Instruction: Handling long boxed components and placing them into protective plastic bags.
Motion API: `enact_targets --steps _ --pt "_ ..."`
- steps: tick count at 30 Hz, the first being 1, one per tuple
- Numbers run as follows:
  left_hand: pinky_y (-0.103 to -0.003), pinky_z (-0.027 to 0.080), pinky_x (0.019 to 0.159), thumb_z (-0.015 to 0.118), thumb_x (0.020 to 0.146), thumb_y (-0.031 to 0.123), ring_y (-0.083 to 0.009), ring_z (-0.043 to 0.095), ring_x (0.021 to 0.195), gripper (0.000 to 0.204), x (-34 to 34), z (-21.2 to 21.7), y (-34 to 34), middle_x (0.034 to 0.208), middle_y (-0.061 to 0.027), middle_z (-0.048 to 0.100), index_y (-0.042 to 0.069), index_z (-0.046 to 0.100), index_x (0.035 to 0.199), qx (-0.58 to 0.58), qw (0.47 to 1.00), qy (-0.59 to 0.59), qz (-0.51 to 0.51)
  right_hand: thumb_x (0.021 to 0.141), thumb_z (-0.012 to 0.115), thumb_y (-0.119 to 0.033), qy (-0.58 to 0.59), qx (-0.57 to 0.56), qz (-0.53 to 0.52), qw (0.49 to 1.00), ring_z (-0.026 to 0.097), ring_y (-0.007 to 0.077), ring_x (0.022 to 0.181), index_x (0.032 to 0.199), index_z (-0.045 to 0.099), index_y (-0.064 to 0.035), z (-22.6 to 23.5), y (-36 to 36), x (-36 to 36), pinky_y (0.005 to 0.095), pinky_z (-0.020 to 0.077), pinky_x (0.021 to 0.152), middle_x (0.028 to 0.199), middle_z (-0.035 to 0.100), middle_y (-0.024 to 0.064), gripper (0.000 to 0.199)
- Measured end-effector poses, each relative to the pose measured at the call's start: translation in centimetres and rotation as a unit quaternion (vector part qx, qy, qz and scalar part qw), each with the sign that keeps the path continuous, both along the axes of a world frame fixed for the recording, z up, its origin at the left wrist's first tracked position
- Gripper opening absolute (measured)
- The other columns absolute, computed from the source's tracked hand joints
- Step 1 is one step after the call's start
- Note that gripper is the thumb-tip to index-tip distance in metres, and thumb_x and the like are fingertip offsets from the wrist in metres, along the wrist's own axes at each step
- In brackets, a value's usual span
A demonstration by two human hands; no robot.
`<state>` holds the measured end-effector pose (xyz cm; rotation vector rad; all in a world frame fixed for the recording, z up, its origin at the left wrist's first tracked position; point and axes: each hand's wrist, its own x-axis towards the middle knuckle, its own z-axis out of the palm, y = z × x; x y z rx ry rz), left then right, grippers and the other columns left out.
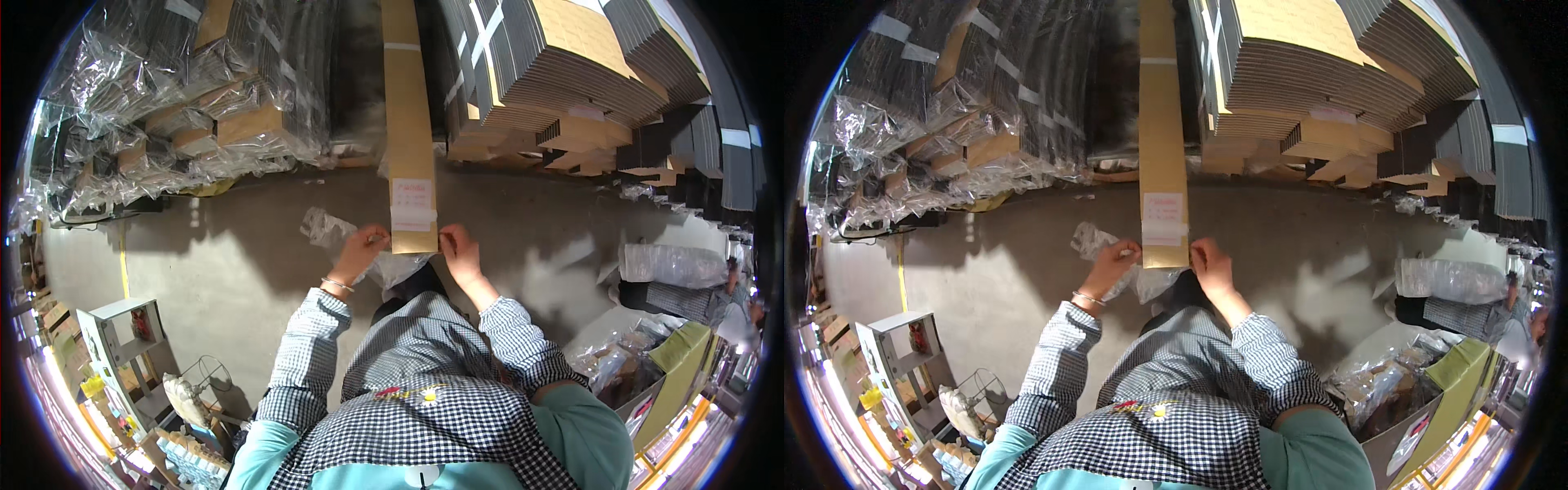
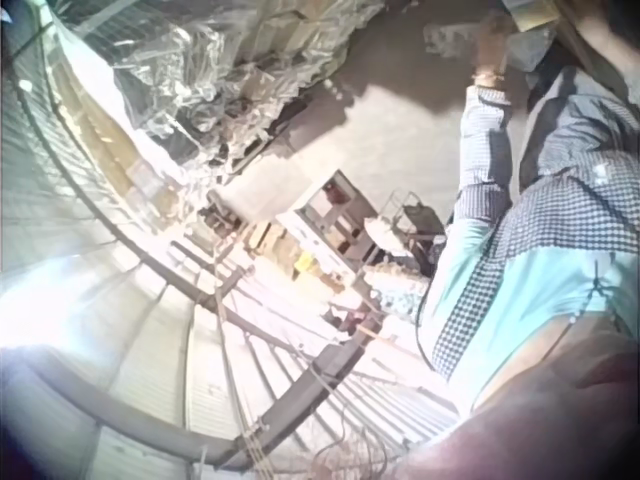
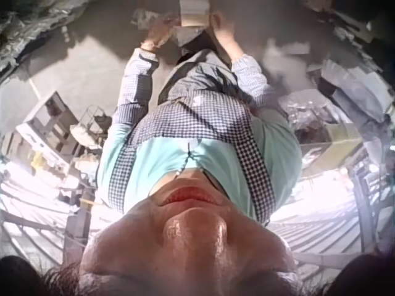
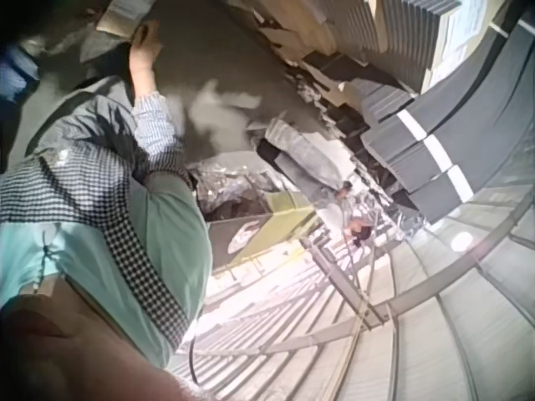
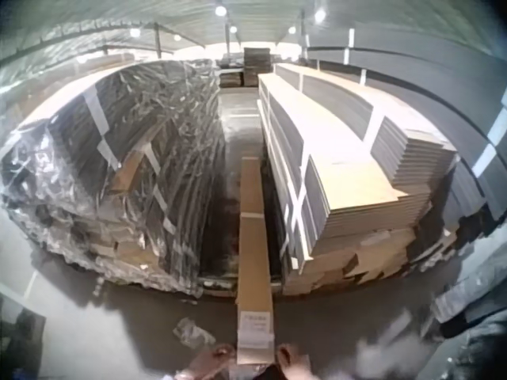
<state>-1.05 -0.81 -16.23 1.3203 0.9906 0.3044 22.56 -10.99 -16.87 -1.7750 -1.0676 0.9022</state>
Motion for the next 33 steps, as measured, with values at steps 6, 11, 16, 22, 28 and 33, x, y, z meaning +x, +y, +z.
enact_targets --steps 6,11,16,22,28,33 --pt "-0.039 0.049 0.064 0.067 0.085 0.008 -0.0305 0.064 0.074 0.01 0.7 -3.7 0.4 0.093 -0.009 0.066 0.006 0.067 0.094 0.251 0.964 0.09 0.017 0.088 0.063 -0.004 -0.152 0.003 0.01 0.988 0.068 0.03 0.079 0.105 0.064 -0.0048 -4.4 0.7 -1.0 0.0368 0.0529 0.071 0.089 0.067 0.0165 0.017" --pt "-0.044 0.05 0.065 0.064 0.086 0.005 -0.0375 0.064 0.077 0.008 3.1 -2.7 0.7 0.094 -0.0093 0.065 0.008 0.065 0.093 0.34 0.929 0.143 0.03 0.092 0.056 -0.005 -0.127 -0.001 -0.07 0.989 0.065 0.0401 0.09 0.101 0.059 -0.0031 -6.0 1.5 -1.5 0.0446 0.0505 0.079 0.095 0.066 0.0212 0.01" --pt "-0.045 0.05 0.064 0.063 0.086 0.004 -0.0381 0.064 0.079 0.009 4.5 -2.8 1.7 0.094 -0.0106 0.065 0.008 0.063 0.094 0.371 0.905 0.13 0.161 0.094 0.056 -0.004 -0.105 0.028 -0.087 0.99 0.064 0.0366 0.086 0.102 0.059 -0.0041 -6.3 3.4 -1.0 0.043 0.0507 0.077 0.091 0.065 0.018 0.009" --pt "-0.043 0.051 0.064 0.062 0.087 0.001 -0.0382 0.064 0.079 0.011 6.9 -4.7 5.8 0.094 -0.0129 0.065 0.008 0.063 0.095 0.356 0.911 0.103 0.182 0.091 0.058 -0.001 -0.219 0.06 -0.042 0.973 0.061 0.0386 0.089 0.105 0.058 -0.0047 -6.2 7.9 1.9 0.0426 0.0496 0.077 0.1 0.062 0.0176 0.015" --pt "-0.041 0.051 0.064 0.061 0.088 0.001 -0.0376 0.065 0.081 0.01 7.8 -3.3 8.0 0.093 -0.0143 0.065 0.006 0.062 0.097 0.196 0.954 0.062 0.217 0.09 0.061 -0.002 -0.077 0.097 -0.115 0.986 0.066 0.0322 0.085 0.107 0.063 -0.0038 -4.6 10.7 2.2 0.0394 0.0519 0.074 0.096 0.067 0.0167 0.017" --pt "-0.038 0.05 0.061 0.06 0.092 0.004 -0.0312 0.065 0.076 0.008 6.1 -3.7 9.6 0.089 -0.0161 0.064 0.005 0.059 0.1 0.331 0.941 0.031 0.063 0.091 0.062 -0.01 -0.15 0.03 -0.058 0.986 0.066 0.0309 0.084 0.107 0.063 -0.0033 -6.4 10.2 4.0 0.0384 0.0512 0.073 0.092 0.067 0.0178 0.017"
